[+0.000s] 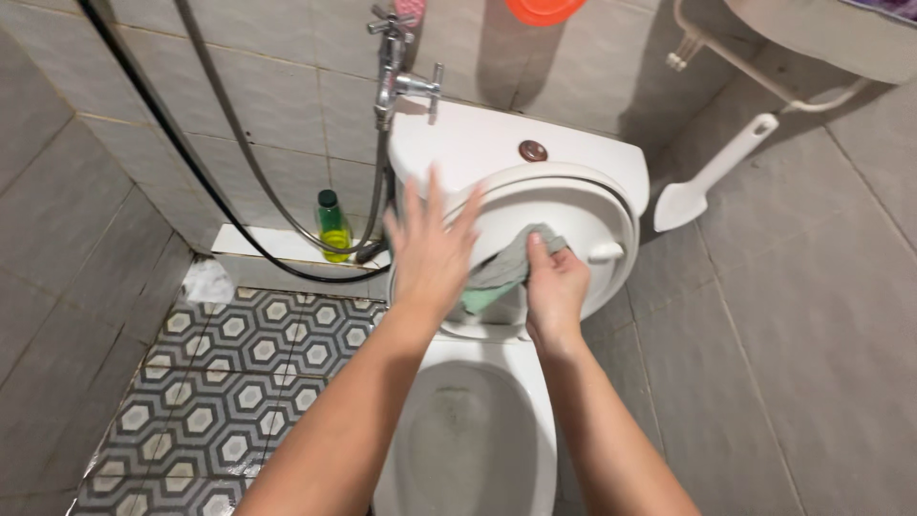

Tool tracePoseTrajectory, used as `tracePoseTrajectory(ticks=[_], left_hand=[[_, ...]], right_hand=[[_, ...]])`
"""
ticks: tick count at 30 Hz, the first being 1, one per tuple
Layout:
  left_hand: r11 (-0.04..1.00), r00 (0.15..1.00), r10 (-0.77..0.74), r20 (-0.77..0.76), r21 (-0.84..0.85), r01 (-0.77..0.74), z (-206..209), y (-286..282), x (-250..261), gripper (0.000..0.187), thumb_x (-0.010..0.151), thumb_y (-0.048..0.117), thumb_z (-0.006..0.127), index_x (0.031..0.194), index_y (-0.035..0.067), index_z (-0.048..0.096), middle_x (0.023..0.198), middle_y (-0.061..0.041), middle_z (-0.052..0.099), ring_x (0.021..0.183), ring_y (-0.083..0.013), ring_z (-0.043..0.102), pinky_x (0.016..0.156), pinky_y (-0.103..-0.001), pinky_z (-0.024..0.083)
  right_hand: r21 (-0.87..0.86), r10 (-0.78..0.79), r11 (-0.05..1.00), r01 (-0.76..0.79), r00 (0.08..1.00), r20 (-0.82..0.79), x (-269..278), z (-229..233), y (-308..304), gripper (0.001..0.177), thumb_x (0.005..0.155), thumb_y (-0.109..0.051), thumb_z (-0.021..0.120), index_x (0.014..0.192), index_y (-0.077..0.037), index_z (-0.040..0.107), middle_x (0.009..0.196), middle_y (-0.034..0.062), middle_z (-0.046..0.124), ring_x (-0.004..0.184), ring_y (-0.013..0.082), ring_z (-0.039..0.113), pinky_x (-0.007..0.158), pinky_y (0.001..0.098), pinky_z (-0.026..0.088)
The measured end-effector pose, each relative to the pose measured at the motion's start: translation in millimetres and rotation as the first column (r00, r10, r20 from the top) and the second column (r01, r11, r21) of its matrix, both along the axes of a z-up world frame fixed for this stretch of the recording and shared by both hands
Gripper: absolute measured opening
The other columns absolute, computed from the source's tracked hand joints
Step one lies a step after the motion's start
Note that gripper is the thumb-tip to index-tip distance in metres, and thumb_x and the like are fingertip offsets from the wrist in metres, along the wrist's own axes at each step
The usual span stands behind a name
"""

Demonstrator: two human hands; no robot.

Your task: The person cleans a white toilet in a tiled bathroom using a green cloth. They wipe the tank, seat, lid, and rim, repeatedly rinsing the cloth under a handheld shower head and wringing it out. The person finishes by placing the cloth in a wall-mounted caddy.

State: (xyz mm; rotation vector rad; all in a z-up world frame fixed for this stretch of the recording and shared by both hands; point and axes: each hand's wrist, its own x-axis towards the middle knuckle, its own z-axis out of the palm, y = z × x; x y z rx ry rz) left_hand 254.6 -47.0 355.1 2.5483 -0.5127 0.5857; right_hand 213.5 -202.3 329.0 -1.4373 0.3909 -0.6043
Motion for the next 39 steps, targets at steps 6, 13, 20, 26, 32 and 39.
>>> tracePoseTrajectory(ticks=[6,13,20,26,32,39], left_hand=[[0.993,0.986,-0.117,0.116,-0.002,0.118,53,-59,22,0.062,0.095,0.022,0.058,0.151,0.043,0.043,0.133,-0.01,0.052,0.098,-0.0325,0.06,0.084,-0.054,0.048],[0.997,0.867,-0.005,0.498,-0.059,0.039,23,-61,42,0.048,0.09,0.012,0.062,0.133,0.033,0.062,0.094,-0.004,0.056,0.077,-0.0256,0.059,0.061,-0.042,0.049],[0.999,0.807,0.025,0.59,-0.049,0.005,15,-63,45,0.05,0.089,0.007,0.063,0.133,0.03,0.062,0.097,-0.002,0.055,0.079,-0.0253,0.058,0.062,-0.041,0.048],[0.996,0.779,0.055,0.624,-0.091,0.003,11,-66,49,0.053,0.089,0.003,0.066,0.135,0.029,0.061,0.098,-0.002,0.054,0.078,-0.024,0.056,0.063,-0.041,0.048],[0.983,0.758,-0.047,0.651,-0.105,0.151,4,-57,53,0.046,0.092,0.008,0.067,0.135,0.025,0.064,0.102,-0.005,0.063,0.084,-0.0281,0.062,0.068,-0.043,0.051],[0.999,0.77,0.018,0.638,-0.032,0.003,-30,-68,90,0.008,0.081,0.016,0.069,0.082,0.02,0.076,0.067,-0.006,0.068,0.061,-0.0306,0.066,0.054,-0.047,0.05]], right_hand=[[-0.475,-0.22,0.818,0.323,0.94,0.261,-42,40,-47,0.014,0.104,-0.009,0.068,0.102,0.001,0.059,0.092,0.0065,0.066,0.077,0.0149,0.062,0.069,0.0297,0.05],[-0.983,0.182,0.053,0.174,0.967,0.181,4,2,-80,0.051,0.082,0.009,0.06,0.133,0.002,0.061,0.141,0.0291,0.057,0.125,0.0442,0.056,0.108,0.0519,0.045],[-0.958,0.255,-0.235,0.165,0.961,0.103,-24,-88,-175,0.031,0.082,-0.007,0.063,0.113,-0.007,0.07,0.135,0.0216,0.061,0.13,0.0423,0.057,0.113,0.0548,0.041],[-0.978,0.164,-0.159,-0.139,0.973,-0.165,-65,-135,-166,0.031,0.084,-0.001,0.057,0.112,-0.005,0.069,0.13,0.0201,0.064,0.134,0.0398,0.056,0.123,0.0511,0.041],[-0.957,-0.019,-0.269,-0.106,0.994,-0.104,-71,-187,-157,0.02,0.084,-0.013,0.061,0.099,-0.003,0.07,0.111,0.0149,0.069,0.112,0.036,0.063,0.111,0.061,0.037],[-0.985,0.254,-0.172,-0.014,0.965,-0.059,-8,-259,-61,0.012,0.084,-0.004,0.062,0.093,-0.001,0.069,0.089,0.0157,0.071,0.085,0.0304,0.068,0.095,0.0506,0.046]])
